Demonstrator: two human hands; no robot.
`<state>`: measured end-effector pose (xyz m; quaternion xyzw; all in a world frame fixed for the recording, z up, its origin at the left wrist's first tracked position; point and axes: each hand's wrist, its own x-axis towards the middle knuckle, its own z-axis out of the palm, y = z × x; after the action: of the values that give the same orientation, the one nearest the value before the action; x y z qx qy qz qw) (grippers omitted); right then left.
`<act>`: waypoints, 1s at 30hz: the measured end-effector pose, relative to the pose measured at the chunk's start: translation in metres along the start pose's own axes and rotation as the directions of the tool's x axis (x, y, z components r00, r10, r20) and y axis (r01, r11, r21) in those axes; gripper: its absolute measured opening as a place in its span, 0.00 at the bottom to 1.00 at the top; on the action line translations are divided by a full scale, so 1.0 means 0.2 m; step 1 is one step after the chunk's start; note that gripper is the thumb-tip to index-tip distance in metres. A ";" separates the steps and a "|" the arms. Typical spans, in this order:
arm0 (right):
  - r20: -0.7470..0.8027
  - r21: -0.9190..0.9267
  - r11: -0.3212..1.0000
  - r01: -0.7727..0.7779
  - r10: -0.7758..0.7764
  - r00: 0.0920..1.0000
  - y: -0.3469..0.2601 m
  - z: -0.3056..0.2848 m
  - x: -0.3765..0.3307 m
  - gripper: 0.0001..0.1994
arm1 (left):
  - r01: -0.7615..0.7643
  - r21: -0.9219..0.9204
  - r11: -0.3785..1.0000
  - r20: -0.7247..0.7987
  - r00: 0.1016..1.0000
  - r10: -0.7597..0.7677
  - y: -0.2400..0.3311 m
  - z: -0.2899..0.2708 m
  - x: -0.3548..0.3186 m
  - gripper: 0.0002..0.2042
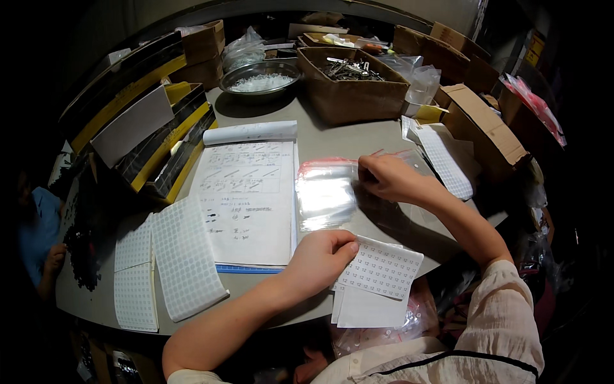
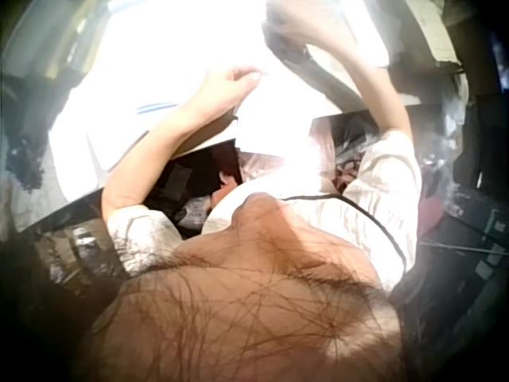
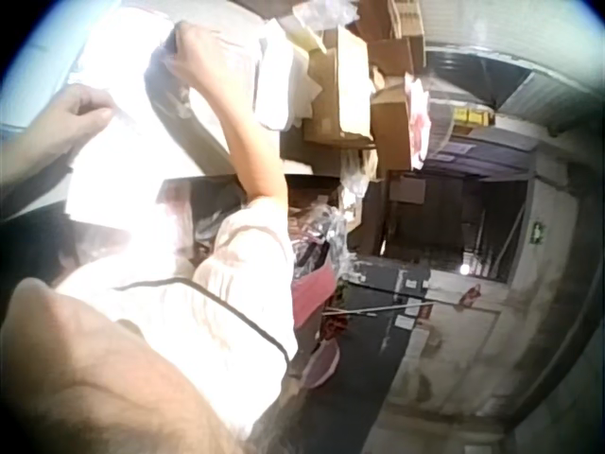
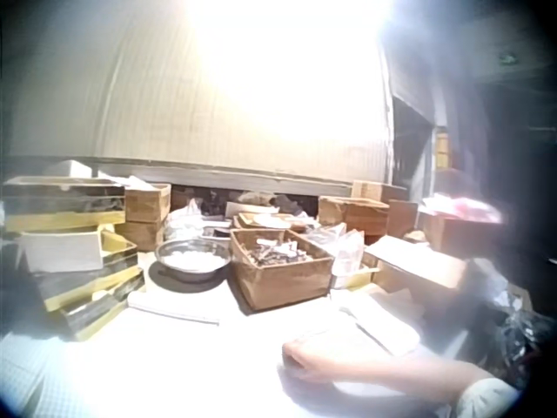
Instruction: The person sits at a cluttered table and repeatedly peels small circular stickers from a grid sheet. They place the stickers into small clear plastic bags, organizing them by type or size. The person handles the sticker sheets and bags by hand, occasionally adjusting the pile of filled bags on the table.
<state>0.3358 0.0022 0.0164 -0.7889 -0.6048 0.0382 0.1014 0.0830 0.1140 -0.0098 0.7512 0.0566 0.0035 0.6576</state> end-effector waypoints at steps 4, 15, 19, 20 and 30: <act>0.041 -0.061 0.969 -0.239 0.242 0.970 0.01 -0.09 -0.03 0.15 | 0.030 0.043 0.999 -0.003 1.000 -0.030 0.01 -0.02 -0.01 0.12; -0.101 0.464 0.877 0.126 -0.089 0.991 -0.31 -0.15 -0.54 0.12 | -0.102 0.193 0.976 -0.169 0.976 0.136 0.00 0.00 -0.01 0.10; -0.244 0.475 0.863 0.169 -0.056 0.968 -0.27 -0.11 -0.58 0.13 | -0.263 0.277 0.924 -0.136 0.941 0.309 0.06 0.01 -0.04 0.07; -0.236 0.484 0.862 0.152 -0.038 0.971 -0.24 -0.10 -0.58 0.14 | -0.318 0.285 0.904 -0.124 0.923 0.364 0.06 0.02 -0.05 0.06; 0.154 0.888 0.420 -0.185 0.107 0.982 -0.25 0.02 -0.63 0.25 | -0.439 0.263 0.859 -0.114 0.870 0.480 0.04 0.02 -0.04 0.08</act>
<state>0.2548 -0.1056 0.0142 -0.6612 -0.4243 0.3916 0.4790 0.0764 0.1086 -0.0010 0.8100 -0.0673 0.2203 0.5393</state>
